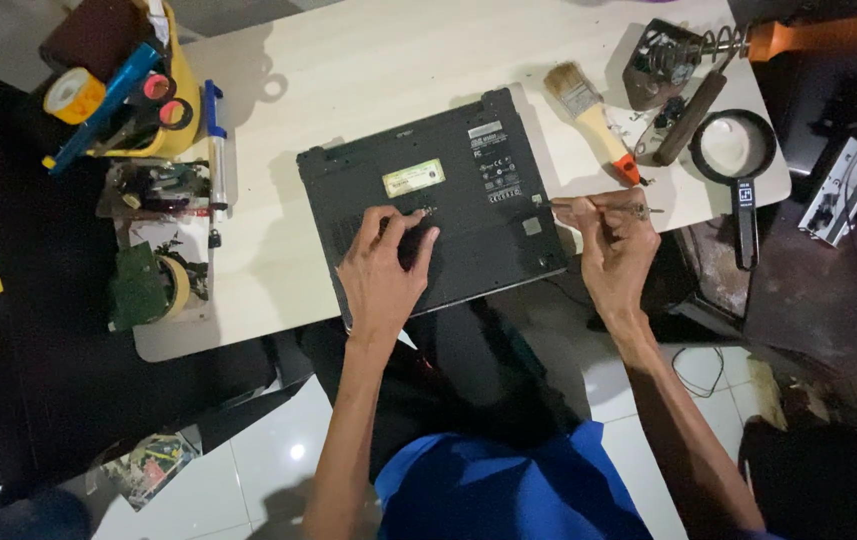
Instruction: Disassembling and inspecting a laptop using a screwdriver, brush, and magnifying glass on a repair bench.
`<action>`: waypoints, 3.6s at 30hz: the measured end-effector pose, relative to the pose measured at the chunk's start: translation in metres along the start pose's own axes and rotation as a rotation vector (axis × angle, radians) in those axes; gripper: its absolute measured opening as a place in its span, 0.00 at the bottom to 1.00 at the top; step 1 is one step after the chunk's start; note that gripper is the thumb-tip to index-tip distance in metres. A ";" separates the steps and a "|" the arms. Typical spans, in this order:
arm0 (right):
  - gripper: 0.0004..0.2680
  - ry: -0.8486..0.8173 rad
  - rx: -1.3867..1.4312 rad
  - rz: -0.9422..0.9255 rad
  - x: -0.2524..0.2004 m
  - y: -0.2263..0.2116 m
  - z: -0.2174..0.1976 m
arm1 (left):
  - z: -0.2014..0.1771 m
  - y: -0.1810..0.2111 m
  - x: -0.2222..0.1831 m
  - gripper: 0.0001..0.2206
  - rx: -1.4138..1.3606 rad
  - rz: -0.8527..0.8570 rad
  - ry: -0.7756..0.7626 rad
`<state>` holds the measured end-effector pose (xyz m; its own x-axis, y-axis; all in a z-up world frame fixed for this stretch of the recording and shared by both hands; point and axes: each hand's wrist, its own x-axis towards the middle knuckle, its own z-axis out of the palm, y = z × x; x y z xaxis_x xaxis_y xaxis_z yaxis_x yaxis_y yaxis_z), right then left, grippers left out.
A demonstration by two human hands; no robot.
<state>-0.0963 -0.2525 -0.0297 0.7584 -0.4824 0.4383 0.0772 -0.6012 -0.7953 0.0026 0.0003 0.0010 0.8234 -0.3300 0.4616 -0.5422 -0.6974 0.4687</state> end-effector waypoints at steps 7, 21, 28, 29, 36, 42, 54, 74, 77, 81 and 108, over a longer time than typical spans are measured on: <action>0.07 -0.121 0.148 -0.034 0.024 -0.052 -0.007 | 0.001 0.001 -0.002 0.08 0.010 -0.011 -0.021; 0.07 -0.012 0.506 0.297 -0.051 0.005 -0.077 | 0.044 0.092 -0.005 0.39 0.147 0.237 -0.344; 0.07 0.020 0.332 0.227 -0.053 0.008 -0.084 | 0.040 0.086 -0.001 0.38 0.076 0.235 -0.358; 0.05 0.042 0.445 0.238 -0.054 0.010 -0.082 | 0.040 0.087 -0.001 0.39 0.075 0.224 -0.383; 0.06 0.051 0.583 0.341 -0.049 0.002 -0.072 | 0.041 0.091 0.001 0.31 -0.100 0.267 -0.408; 0.06 0.029 0.324 0.056 -0.001 -0.029 -0.046 | 0.035 0.068 -0.006 0.23 -0.179 0.345 -0.361; 0.09 -0.062 0.099 -0.010 0.009 0.036 -0.002 | 0.045 0.040 0.000 0.13 -0.052 0.225 -0.079; 0.07 0.110 -0.040 -0.029 -0.002 -0.022 0.004 | 0.037 0.044 0.000 0.13 -0.034 0.218 -0.091; 0.06 0.124 -0.060 -0.038 0.001 -0.043 0.008 | 0.042 0.042 -0.001 0.13 -0.034 0.216 -0.081; 0.05 0.161 -0.035 -0.034 0.002 -0.047 0.016 | 0.039 0.045 0.001 0.12 -0.043 0.217 -0.074; 0.05 0.012 0.024 -0.022 0.004 0.001 -0.002 | 0.027 0.052 0.005 0.12 0.010 0.262 -0.083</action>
<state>-0.0950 -0.2563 -0.0281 0.7483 -0.4769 0.4611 0.1095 -0.5967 -0.7949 -0.0172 -0.0553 0.0072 0.6662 -0.5512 0.5023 -0.7374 -0.5872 0.3337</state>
